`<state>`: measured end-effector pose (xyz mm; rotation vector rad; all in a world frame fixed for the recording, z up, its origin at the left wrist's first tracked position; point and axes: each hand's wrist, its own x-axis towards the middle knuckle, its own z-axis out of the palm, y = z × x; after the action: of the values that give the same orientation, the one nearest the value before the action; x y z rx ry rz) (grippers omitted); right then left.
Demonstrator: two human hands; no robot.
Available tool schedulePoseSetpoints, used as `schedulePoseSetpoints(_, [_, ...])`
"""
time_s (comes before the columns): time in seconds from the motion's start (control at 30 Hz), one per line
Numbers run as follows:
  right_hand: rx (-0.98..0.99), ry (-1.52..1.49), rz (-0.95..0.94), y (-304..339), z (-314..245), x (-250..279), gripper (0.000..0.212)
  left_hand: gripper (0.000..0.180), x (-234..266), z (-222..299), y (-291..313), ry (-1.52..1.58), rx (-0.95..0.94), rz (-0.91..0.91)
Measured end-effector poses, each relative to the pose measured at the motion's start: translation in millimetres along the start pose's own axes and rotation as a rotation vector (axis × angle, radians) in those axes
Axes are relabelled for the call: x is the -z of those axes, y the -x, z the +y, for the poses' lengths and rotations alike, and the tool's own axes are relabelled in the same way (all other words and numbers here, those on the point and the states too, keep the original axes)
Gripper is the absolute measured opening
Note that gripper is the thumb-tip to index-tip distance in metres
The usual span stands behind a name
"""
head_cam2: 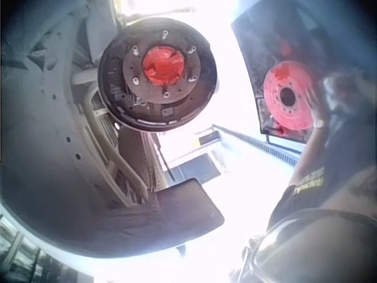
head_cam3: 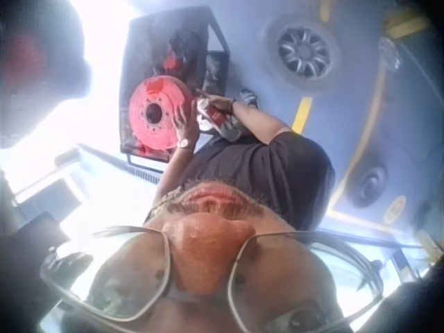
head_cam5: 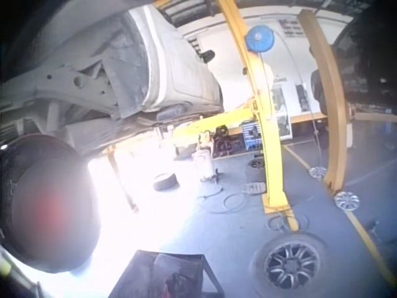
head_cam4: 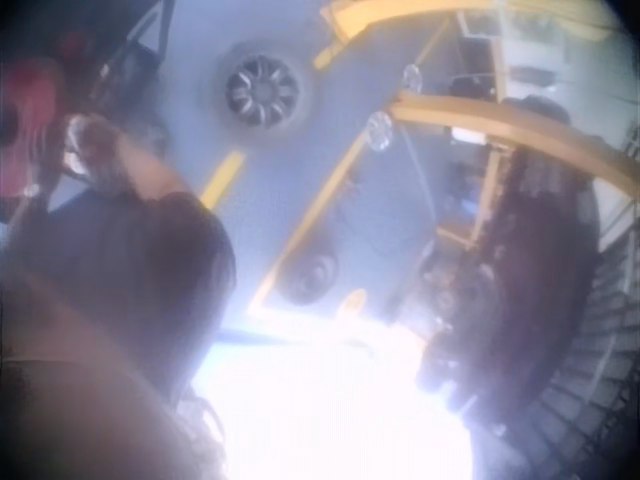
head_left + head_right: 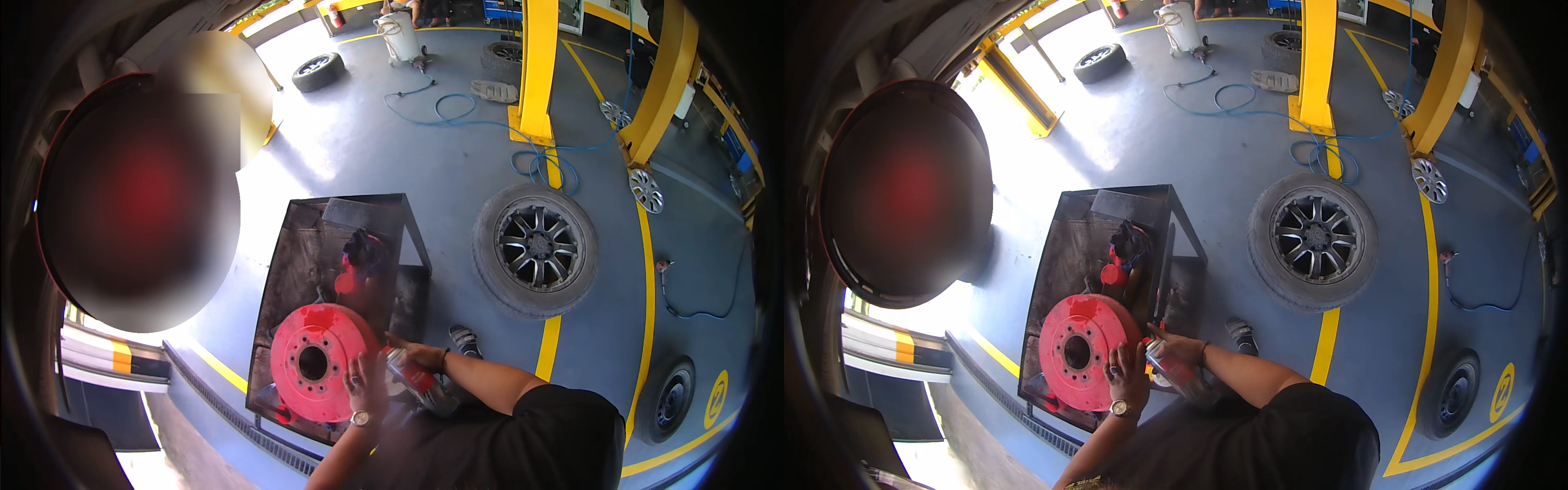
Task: The person cleans a red brake disc with a wire brush and spray cleaner, then applies red grease to the wheel hub. The person then mounts the brake disc onto the hub and secures it with a red retaining ring.
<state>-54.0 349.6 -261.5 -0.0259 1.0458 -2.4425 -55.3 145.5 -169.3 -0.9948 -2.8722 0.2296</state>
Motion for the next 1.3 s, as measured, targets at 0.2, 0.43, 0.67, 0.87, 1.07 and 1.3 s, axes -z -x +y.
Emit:
schedulePoseSetpoints(0.2, [-0.044, -0.29, 0.082, -2, 1, -8, 0.093, 0.082, 0, -5, 16, -0.06, 0.074, -0.03])
schedulePoseSetpoints(0.43, [0.054, -0.265, 0.148, -1, -15, -31, 0.065, 0.094, 5, -5, 21, -0.054, 0.061, -0.038])
schedulePoseSetpoints(0.67, [0.062, -0.291, -0.026, 5, -90, -65, 0.097, 0.088, 72, -8, -12, 0.048, 0.134, 0.043])
schedulePoseSetpoints(0.87, [0.093, -0.146, -0.056, -16, -145, -126, 0.096, 0.083, 133, -49, -33, 0.295, 0.276, 0.04])
schedulePoseSetpoints(1.07, [0.159, -0.072, -0.152, -74, -163, -169, 0.101, 0.118, 177, -156, -45, 0.459, 0.301, 0.106])
schedulePoseSetpoints(1.3, [0.406, 0.159, -0.019, -52, -134, -132, 0.071, 0.11, 156, -283, -26, 0.981, 0.306, 0.225])
